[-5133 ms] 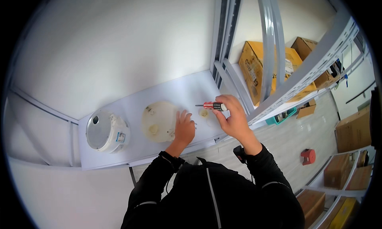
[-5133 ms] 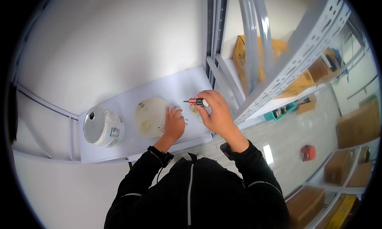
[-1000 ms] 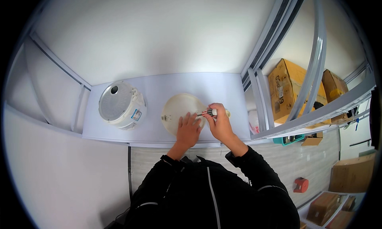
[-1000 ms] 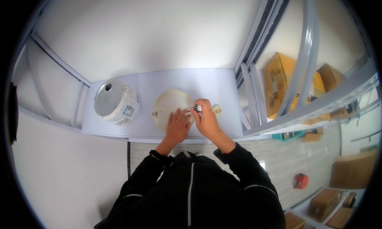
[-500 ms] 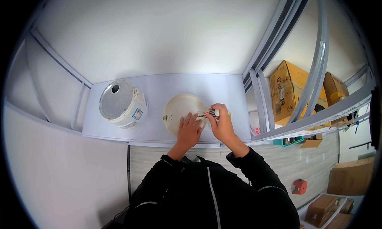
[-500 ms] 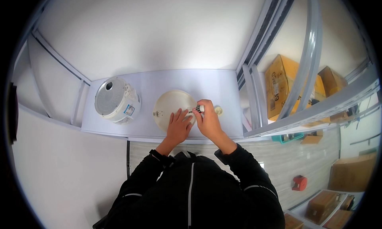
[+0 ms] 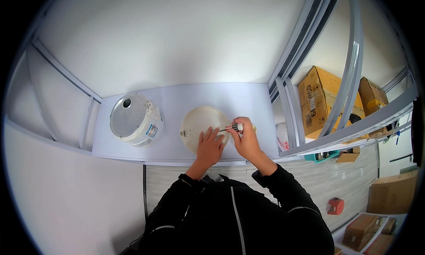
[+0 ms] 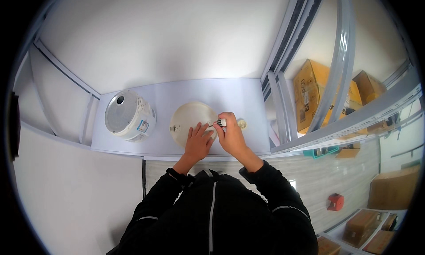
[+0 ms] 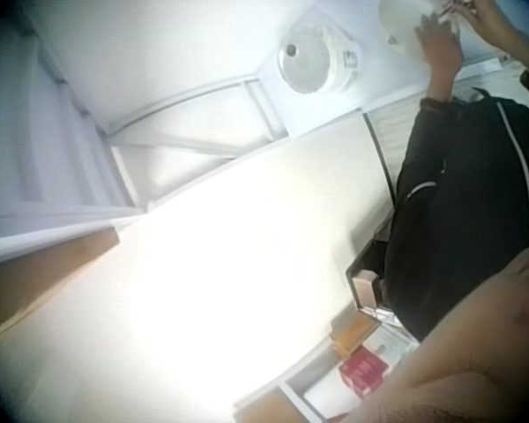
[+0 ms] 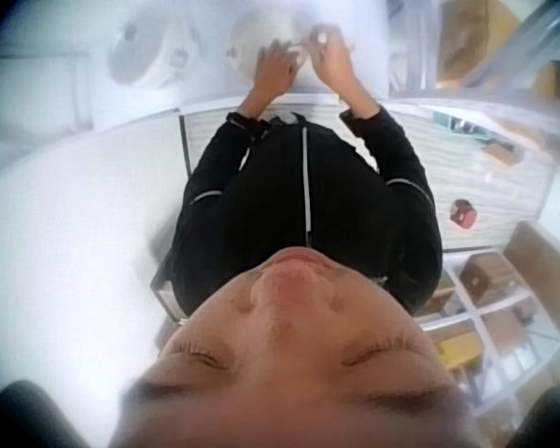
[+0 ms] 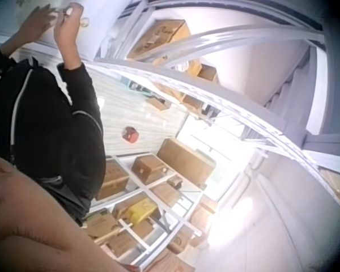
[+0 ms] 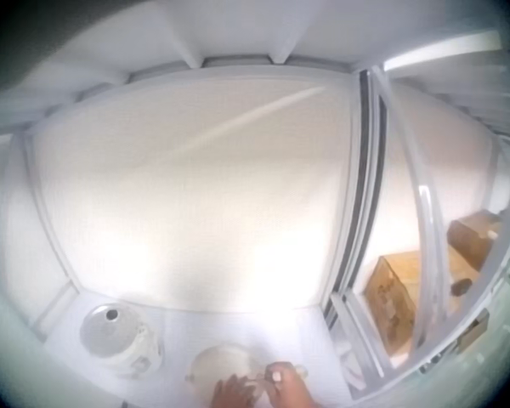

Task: The person assembles a white appliance by inserting a small cylindrical component into a circular housing and securing it with a screwdriver. They then attach a circular cover plate, aligning it and fastening multiple screws around the perimeter.

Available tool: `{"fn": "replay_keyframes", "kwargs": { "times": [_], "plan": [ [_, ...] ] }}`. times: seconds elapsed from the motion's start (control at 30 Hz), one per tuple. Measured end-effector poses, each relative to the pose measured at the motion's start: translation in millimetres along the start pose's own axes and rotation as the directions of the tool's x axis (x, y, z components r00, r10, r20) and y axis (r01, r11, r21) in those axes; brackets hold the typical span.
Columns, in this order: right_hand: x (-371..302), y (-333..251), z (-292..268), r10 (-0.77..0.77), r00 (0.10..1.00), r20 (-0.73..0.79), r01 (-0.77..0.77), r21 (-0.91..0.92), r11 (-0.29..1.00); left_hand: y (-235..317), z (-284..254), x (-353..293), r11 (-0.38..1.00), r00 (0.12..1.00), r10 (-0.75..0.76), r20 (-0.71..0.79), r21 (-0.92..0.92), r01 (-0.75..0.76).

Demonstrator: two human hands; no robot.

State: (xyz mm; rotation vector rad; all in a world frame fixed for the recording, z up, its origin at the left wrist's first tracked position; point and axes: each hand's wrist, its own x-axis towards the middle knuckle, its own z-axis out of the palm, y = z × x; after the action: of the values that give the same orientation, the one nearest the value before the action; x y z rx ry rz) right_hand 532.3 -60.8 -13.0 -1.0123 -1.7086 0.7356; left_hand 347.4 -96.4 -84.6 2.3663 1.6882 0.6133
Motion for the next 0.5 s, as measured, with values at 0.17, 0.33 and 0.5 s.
{"fn": "replay_keyframes", "kwargs": {
  "times": [0.17,0.33,0.5],
  "plan": [
    [3.3,-4.6,-2.6,-0.014,1.000,0.008,0.014,-0.006,1.000,-2.3,3.0,-1.3,1.000,1.000,0.000,-0.028,-0.021,-0.001],
    [4.4,-8.0,-3.5,0.001,1.000,0.019,-0.001,-0.012,1.000,-0.9,0.6,-0.4,0.999,1.000,-0.005,-0.026,-0.033,0.004],
    [5.6,-6.9,-3.4,-0.017,1.000,0.020,0.017,-0.020,1.000,1.2,-3.2,1.7,0.999,0.999,-0.026,0.039,-0.020,0.027]
  ]
}}
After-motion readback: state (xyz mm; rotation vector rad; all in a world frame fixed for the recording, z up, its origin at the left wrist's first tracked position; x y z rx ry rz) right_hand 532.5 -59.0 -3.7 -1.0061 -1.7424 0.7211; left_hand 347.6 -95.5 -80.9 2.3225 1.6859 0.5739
